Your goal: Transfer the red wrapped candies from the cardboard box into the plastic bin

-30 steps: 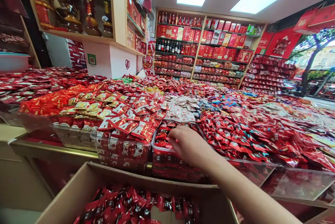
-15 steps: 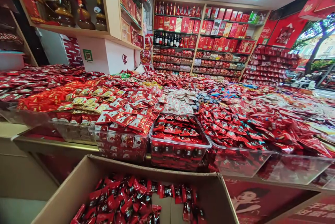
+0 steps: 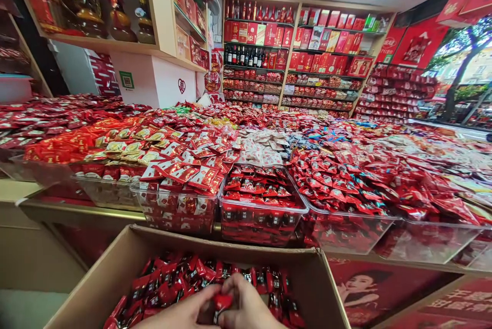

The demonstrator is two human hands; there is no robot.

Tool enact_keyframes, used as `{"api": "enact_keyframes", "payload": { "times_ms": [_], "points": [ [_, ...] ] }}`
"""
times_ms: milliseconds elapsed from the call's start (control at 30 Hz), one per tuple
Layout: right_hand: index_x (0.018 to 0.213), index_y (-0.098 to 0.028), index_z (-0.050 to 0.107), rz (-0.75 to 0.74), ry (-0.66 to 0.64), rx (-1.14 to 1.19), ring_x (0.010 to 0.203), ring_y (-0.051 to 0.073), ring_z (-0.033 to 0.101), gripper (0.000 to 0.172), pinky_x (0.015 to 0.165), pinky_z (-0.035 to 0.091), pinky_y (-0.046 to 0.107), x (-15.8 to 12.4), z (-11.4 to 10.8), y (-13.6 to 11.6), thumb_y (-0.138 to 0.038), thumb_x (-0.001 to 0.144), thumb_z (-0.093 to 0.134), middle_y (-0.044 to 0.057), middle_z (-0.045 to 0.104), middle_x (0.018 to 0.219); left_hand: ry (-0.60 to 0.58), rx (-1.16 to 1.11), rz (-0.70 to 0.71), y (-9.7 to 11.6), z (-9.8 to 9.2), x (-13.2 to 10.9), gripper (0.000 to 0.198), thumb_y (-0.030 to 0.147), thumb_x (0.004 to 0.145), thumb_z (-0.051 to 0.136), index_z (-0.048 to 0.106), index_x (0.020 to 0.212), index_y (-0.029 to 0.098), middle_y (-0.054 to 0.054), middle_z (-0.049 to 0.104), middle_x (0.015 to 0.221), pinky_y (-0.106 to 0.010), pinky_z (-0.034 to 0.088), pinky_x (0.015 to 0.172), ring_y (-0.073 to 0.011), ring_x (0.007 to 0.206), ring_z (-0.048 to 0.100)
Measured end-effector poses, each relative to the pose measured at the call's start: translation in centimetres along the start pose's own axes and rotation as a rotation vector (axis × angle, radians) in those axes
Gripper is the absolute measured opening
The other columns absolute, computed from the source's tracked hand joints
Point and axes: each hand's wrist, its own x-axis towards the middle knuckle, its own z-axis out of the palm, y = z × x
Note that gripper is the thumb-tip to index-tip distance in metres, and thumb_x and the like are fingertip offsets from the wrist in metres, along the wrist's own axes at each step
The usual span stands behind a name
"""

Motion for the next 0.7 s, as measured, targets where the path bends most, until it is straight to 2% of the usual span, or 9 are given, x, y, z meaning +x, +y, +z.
{"api": "enact_keyframes", "payload": {
  "times_ms": [67, 167, 300, 400, 533, 700],
  "points": [
    [0.079, -0.018, 0.045, 0.014, 0.041, 0.171, 0.051, 0.007, 0.048, 0.028, 0.045, 0.034, 0.018, -0.1, -0.3, -0.7, -0.015, 0.056, 0.061, -0.004, 0.054, 0.069, 0.030, -0.136, 0.027, 1.0, 0.9, 0.2, 0.058, 0.029, 0.064, 0.061, 0.035, 0.115, 0.018, -0.004, 0.059, 0.087, -0.025, 0.039, 0.067, -0.0139, 0.074, 0.054],
    [0.077, -0.016, 0.047, 0.018, 0.090, 0.367, 0.048, 0.005, 0.044, 0.023, 0.046, 0.032, 0.018, -1.0, -1.0, -2.3, -0.024, 0.061, 0.061, -0.003, 0.053, 0.065, 0.122, -0.184, 0.045, 2.5, 1.8, 0.1, 0.062, 0.021, 0.063, 0.062, 0.030, 0.116, 0.015, -0.004, 0.060, 0.081, -0.023, 0.039, 0.062, -0.0127, 0.071, 0.054],
    [0.070, -0.013, 0.051, 0.013, 0.174, 0.434, 0.045, 0.004, 0.040, 0.020, 0.046, 0.030, 0.017, -2.0, -1.8, -3.7, -0.025, 0.061, 0.063, -0.004, 0.051, 0.055, 0.164, -0.202, 0.069, 3.9, 2.3, -0.2, 0.062, 0.014, 0.064, 0.060, 0.027, 0.117, 0.015, -0.004, 0.059, 0.080, -0.024, 0.039, 0.064, -0.0122, 0.070, 0.054],
    [0.071, -0.012, 0.052, 0.014, 0.163, 0.518, 0.046, 0.004, 0.042, 0.019, 0.047, 0.031, 0.018, -2.0, -2.1, -3.9, -0.024, 0.061, 0.064, -0.003, 0.053, 0.054, 0.177, -0.246, 0.072, 4.5, 2.4, -0.3, 0.060, 0.012, 0.064, 0.059, 0.028, 0.116, 0.015, -0.002, 0.058, 0.074, -0.026, 0.039, 0.064, -0.0125, 0.069, 0.054],
    [0.073, -0.012, 0.053, -0.004, 0.211, 0.537, 0.047, 0.004, 0.043, 0.019, 0.047, 0.031, 0.018, -2.0, -2.4, -4.1, -0.025, 0.063, 0.063, -0.002, 0.053, 0.057, 0.180, -0.269, 0.079, 5.0, 2.5, -0.5, 0.053, 0.011, 0.066, 0.057, 0.033, 0.113, 0.017, -0.001, 0.058, 0.076, -0.023, 0.040, 0.061, -0.0100, 0.066, 0.053],
    [0.071, -0.014, 0.052, -0.039, 0.248, 0.430, 0.049, 0.005, 0.041, 0.021, 0.048, 0.032, 0.018, -2.3, -2.2, -4.8, -0.031, 0.063, 0.062, -0.003, 0.051, 0.057, 0.247, -0.254, 0.066, 5.0, 2.7, -0.6, 0.046, 0.012, 0.066, 0.056, 0.037, 0.108, 0.016, 0.000, 0.058, 0.071, -0.020, 0.040, 0.054, -0.0076, 0.056, 0.051]
  ]
}}
